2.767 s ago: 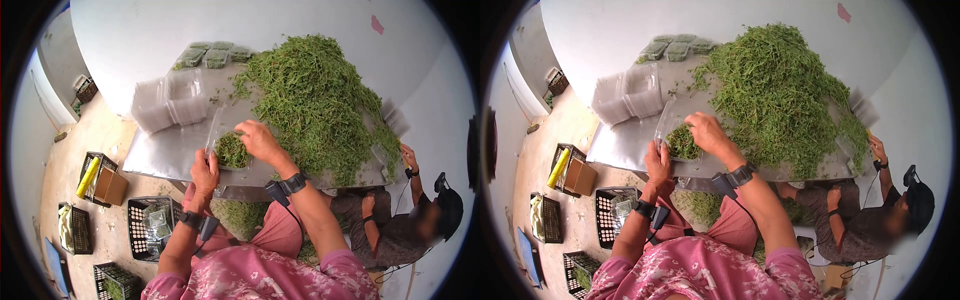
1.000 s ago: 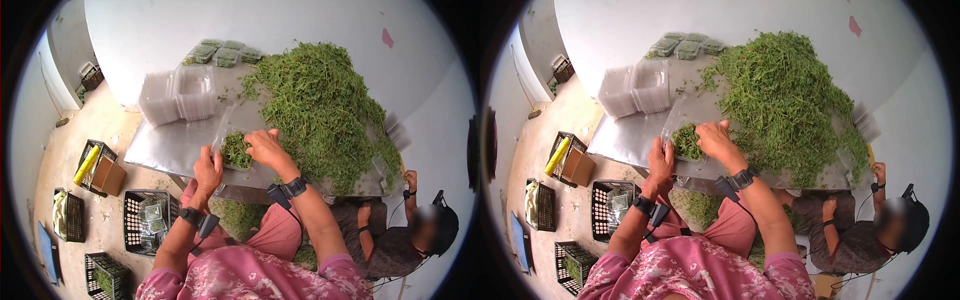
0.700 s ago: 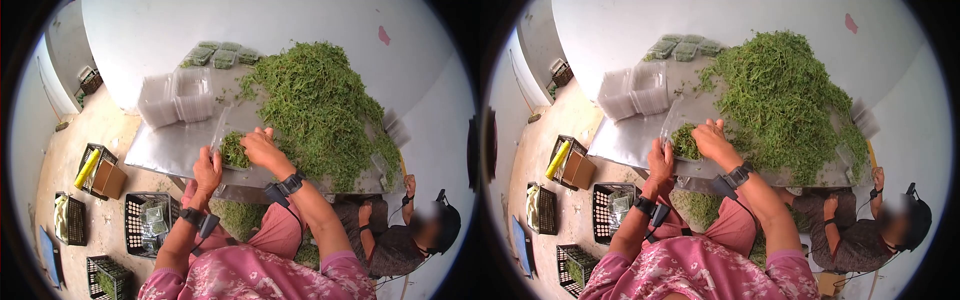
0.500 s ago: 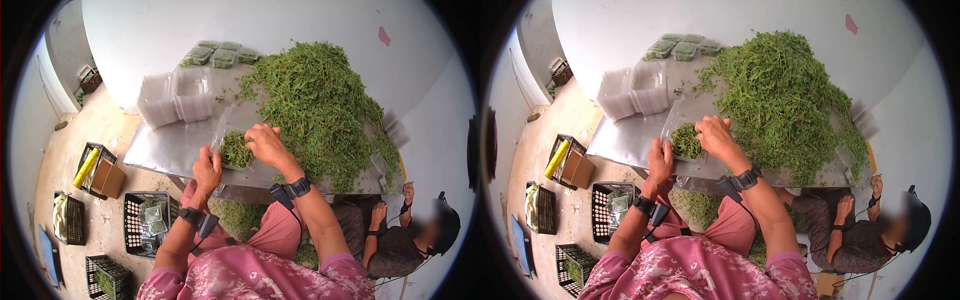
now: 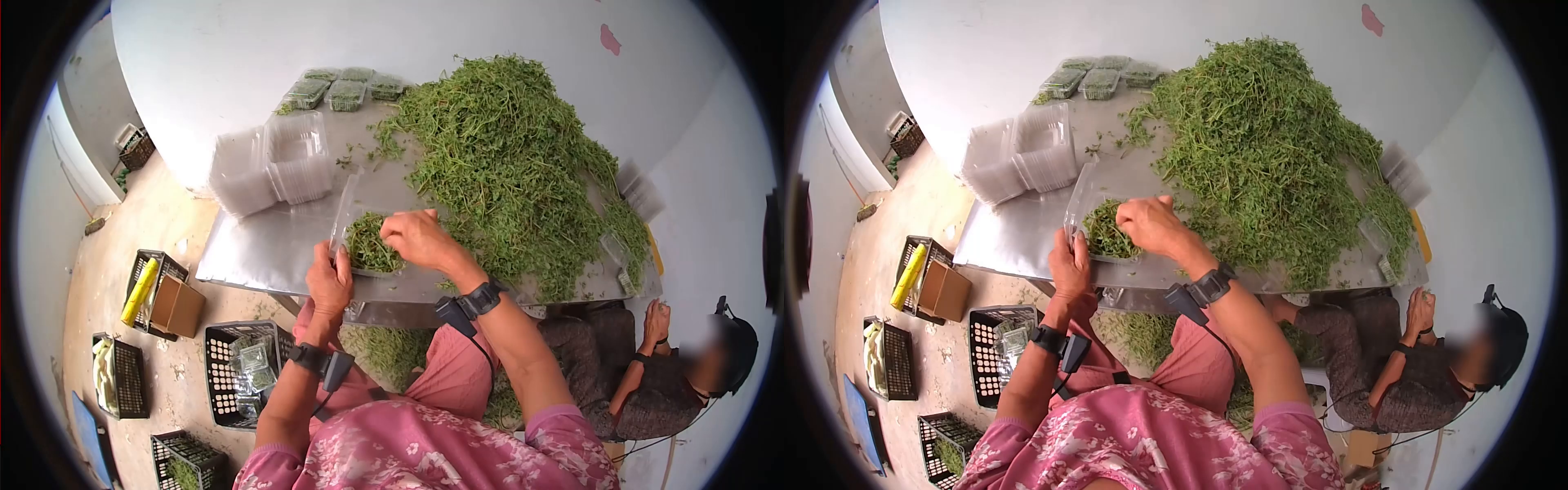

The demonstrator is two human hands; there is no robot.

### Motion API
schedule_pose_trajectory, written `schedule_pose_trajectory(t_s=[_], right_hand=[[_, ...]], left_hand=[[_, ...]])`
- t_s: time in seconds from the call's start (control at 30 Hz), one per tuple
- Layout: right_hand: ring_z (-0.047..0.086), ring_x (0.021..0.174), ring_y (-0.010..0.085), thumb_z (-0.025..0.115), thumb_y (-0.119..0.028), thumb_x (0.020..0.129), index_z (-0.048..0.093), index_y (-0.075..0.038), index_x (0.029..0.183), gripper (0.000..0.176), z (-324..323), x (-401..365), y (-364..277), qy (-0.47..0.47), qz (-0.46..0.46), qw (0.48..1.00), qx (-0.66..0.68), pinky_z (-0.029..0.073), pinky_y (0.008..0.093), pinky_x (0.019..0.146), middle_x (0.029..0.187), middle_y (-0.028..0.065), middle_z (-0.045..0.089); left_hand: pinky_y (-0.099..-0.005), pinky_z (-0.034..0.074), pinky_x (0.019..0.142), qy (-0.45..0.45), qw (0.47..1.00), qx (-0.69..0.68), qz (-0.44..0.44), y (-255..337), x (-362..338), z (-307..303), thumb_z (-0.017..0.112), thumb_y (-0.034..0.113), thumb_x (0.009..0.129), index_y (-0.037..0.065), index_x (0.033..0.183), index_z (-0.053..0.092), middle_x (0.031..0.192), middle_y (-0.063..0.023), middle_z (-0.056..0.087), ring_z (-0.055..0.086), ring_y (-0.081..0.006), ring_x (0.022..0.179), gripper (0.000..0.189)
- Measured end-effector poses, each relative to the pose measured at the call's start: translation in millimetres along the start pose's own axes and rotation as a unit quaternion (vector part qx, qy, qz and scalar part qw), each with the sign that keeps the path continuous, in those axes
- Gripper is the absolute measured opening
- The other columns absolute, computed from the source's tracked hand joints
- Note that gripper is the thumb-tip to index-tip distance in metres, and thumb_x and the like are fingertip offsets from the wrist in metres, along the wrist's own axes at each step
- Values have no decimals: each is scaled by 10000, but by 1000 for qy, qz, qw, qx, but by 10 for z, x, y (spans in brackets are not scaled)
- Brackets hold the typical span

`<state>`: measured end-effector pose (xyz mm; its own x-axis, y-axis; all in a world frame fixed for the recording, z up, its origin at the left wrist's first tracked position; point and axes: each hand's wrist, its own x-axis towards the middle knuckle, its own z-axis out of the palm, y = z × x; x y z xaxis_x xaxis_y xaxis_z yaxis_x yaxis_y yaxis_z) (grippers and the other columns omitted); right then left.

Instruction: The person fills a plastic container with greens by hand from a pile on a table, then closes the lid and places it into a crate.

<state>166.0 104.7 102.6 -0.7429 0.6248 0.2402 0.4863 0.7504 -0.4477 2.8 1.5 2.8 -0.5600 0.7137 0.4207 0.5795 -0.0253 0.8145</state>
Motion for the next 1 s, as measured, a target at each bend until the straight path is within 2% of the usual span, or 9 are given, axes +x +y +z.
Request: schedule_pose_trajectory(t_s=[0.13, 0.33, 0.43, 0.53, 0.63, 0.73, 0.83, 0.97, 1.0], right_hand=[[614, 906, 273, 667, -128, 804, 667, -53, 897, 120, -294, -78, 428, 79, 96, 991, 44, 449, 395, 840, 847, 97, 635], [550, 1127, 359, 731, -210, 801, 626, -32, 1023, 303, -345, -353, 893, 16, 262, 964, -43, 413, 487, 969, 1086, 161, 607], [593, 1015, 313, 730, -159, 792, 631, -23, 969, 244, -247, -406, 992, 51, 262, 958, -103, 473, 428, 835, 1008, 162, 619], [636, 856, 294, 707, -109, 793, 634, -15, 885, 150, -251, -395, 1143, -35, 297, 951, -80, 495, 410, 743, 854, 148, 646], [635, 702, 263, 674, -67, 797, 624, -9, 807, 77, -178, -437, 1264, 17, 257, 965, -56, 496, 388, 656, 722, 123, 641], [662, 827, 327, 691, -108, 806, 657, -19, 837, 100, -408, -536, 1188, 58, 272, 960, 38, 511, 411, 719, 838, 177, 676], [656, 784, 315, 686, -102, 817, 657, -3, 839, 106, -706, -680, 1152, 68, 281, 957, 25, 505, 406, 710, 794, 166, 674], [636, 914, 341, 724, -106, 787, 650, 1, 941, 201, -971, -935, 1216, 38, 318, 942, -97, 500, 430, 774, 954, 181, 653], [595, 1037, 347, 753, -133, 757, 635, -26, 1029, 315, -994, -981, 1250, -2, 313, 940, -133, 487, 449, 853, 1099, 173, 611]], left_hand=[[-491, 463, 589, 2, 1000, 18, 11, -52, 1, 12, 547, 229, 943, 70, 1071, 520, 719, -201, 637, 611, -433, 661, 206], [-502, 458, 592, 12, 1000, 11, 23, -15, -3, 2, 541, 221, 941, 68, 1074, 517, 721, -205, 637, 610, -438, 667, 204], [-501, 457, 591, 2, 1000, 18, 16, -16, -3, -2, 535, 219, 942, 67, 1075, 515, 722, -205, 636, 611, -436, 668, 203], [-497, 457, 591, -5, 1000, 23, 4, -12, 8, -6, 532, 219, 943, 66, 1071, 517, 720, -203, 634, 615, -430, 670, 200], [-489, 459, 588, 3, 1000, 24, 12, 2, 5, -5, 533, 218, 945, 63, 1064, 517, 718, -198, 632, 616, -423, 666, 196], [-471, 459, 571, 13, 999, 10, 27, -7, 7, 8, 531, 212, 950, 60, 1054, 517, 707, -187, 629, 614, -410, 646, 184], [-461, 453, 551, 6, 1000, 10, 17, 27, 11, -8, 530, 206, 953, 61, 1052, 522, 689, -182, 622, 613, -401, 627, 176], [-458, 449, 540, 7, 1000, -2, 22, 46, 5, -20, 533, 199, 953, 64, 1051, 517, 671, -188, 612, 611, -403, 617, 168], [-464, 449, 543, 8, 1000, 3, 22, 57, 2, -21, 532, 200, 953, 66, 1050, 514, 674, -192, 612, 611, -410, 623, 166]])
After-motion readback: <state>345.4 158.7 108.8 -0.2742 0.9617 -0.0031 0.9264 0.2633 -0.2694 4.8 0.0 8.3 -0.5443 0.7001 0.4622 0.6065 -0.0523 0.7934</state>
